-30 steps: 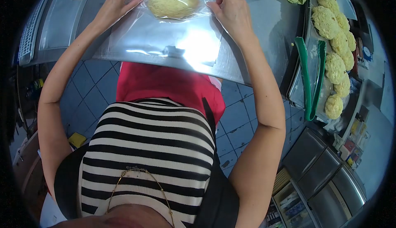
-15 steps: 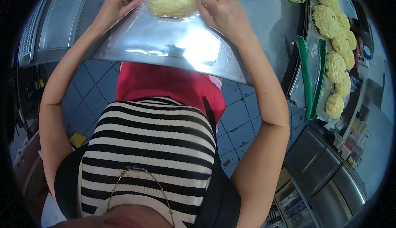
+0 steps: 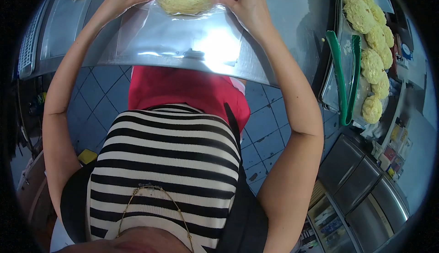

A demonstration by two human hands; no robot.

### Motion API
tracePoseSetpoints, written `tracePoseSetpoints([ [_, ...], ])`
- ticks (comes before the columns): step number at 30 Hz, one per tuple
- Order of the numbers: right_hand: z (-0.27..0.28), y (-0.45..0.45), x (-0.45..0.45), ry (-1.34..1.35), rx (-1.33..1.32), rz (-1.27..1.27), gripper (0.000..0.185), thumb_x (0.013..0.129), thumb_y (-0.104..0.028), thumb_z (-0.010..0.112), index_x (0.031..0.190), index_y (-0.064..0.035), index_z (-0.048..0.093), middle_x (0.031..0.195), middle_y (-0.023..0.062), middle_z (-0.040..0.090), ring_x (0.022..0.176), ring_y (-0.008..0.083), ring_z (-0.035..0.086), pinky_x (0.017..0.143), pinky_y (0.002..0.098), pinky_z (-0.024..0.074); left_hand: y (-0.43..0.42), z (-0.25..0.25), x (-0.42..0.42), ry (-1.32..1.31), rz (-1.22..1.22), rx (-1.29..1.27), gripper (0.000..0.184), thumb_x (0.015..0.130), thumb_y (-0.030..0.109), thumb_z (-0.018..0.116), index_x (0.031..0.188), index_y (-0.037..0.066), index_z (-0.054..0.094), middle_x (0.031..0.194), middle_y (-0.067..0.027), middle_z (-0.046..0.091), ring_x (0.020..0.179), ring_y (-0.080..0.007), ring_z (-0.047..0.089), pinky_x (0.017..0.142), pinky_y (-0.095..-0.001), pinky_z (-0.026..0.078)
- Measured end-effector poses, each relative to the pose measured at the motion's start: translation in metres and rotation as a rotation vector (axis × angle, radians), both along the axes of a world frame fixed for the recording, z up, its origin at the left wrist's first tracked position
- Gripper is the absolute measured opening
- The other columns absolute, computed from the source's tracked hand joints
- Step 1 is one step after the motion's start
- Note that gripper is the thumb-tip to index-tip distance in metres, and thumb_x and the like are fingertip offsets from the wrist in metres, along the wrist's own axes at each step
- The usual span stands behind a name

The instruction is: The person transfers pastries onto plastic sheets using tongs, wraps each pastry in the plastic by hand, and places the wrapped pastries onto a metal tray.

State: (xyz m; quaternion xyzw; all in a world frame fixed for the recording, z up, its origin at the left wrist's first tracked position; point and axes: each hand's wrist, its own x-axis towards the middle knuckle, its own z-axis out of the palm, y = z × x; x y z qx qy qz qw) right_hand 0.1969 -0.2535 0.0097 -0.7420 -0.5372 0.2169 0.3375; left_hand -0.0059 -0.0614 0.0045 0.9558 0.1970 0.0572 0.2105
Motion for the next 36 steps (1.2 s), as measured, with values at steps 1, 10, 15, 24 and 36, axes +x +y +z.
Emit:
tracePoseSetpoints([
  [1,-0.001,-0.003,-0.003,-0.020,0.044,0.014,0.015,0.075,-0.010,0.061,0.084,0.0010,0.064,0.078,0.0158,0.061,0.074,0.0281,0.057,0.066,0.0326,0.0435,0.000,0.003,0.001,-0.001,-0.002,0.000,0.019,0.071,0.020,0.065,0.082,0.005,0.064,0.074,-0.0107,0.051,0.071,-0.0239,0.051,0.064,-0.0324,0.041],
  [10,-0.006,-0.015,-0.023,-0.613,-0.024,0.127,0.043,0.082,-0.021,0.049,0.120,0.0009,0.046,0.130,0.0293,0.032,0.122,0.0441,0.028,0.096,0.0583,0.0248,0.000,0.016,0.014,0.117,0.139,-0.274,0.022,0.067,0.020,0.065,0.076,0.001,0.061,0.079,-0.0096,0.056,0.074,-0.0180,0.053,0.063,-0.0295,0.042],
  [15,-0.014,-0.021,-0.027,-0.562,-0.128,0.176,0.059,0.080,-0.028,0.051,0.126,0.0058,0.035,0.135,0.0307,0.022,0.130,0.0423,0.013,0.098,0.0646,0.0126,0.001,0.022,0.017,0.413,0.218,-0.316,0.020,0.068,0.021,0.065,0.076,0.003,0.062,0.085,-0.0092,0.060,0.081,-0.0173,0.056,0.067,-0.0294,0.042],
  [24,-0.009,-0.013,-0.020,-0.523,0.011,0.182,0.057,0.075,-0.029,0.052,0.120,0.0038,0.042,0.135,0.0246,0.028,0.130,0.0408,0.014,0.098,0.0646,0.0110,0.000,0.005,-0.011,0.161,0.195,-1.053,0.054,0.076,0.026,0.063,0.122,0.005,0.045,0.087,-0.0007,0.057,0.068,-0.0047,0.052,0.060,-0.0182,0.046],
  [36,-0.047,0.000,-0.006,-0.600,0.530,0.175,0.037,0.068,-0.016,0.055,0.101,0.0009,0.055,0.117,0.0207,0.050,0.122,0.0369,0.034,0.099,0.0615,0.0170,-0.018,0.002,-0.017,0.156,0.158,-1.700,0.042,0.083,0.010,0.053,0.122,-0.001,0.041,0.113,-0.0140,0.054,0.104,-0.0181,0.054,0.085,-0.0348,0.049],
])
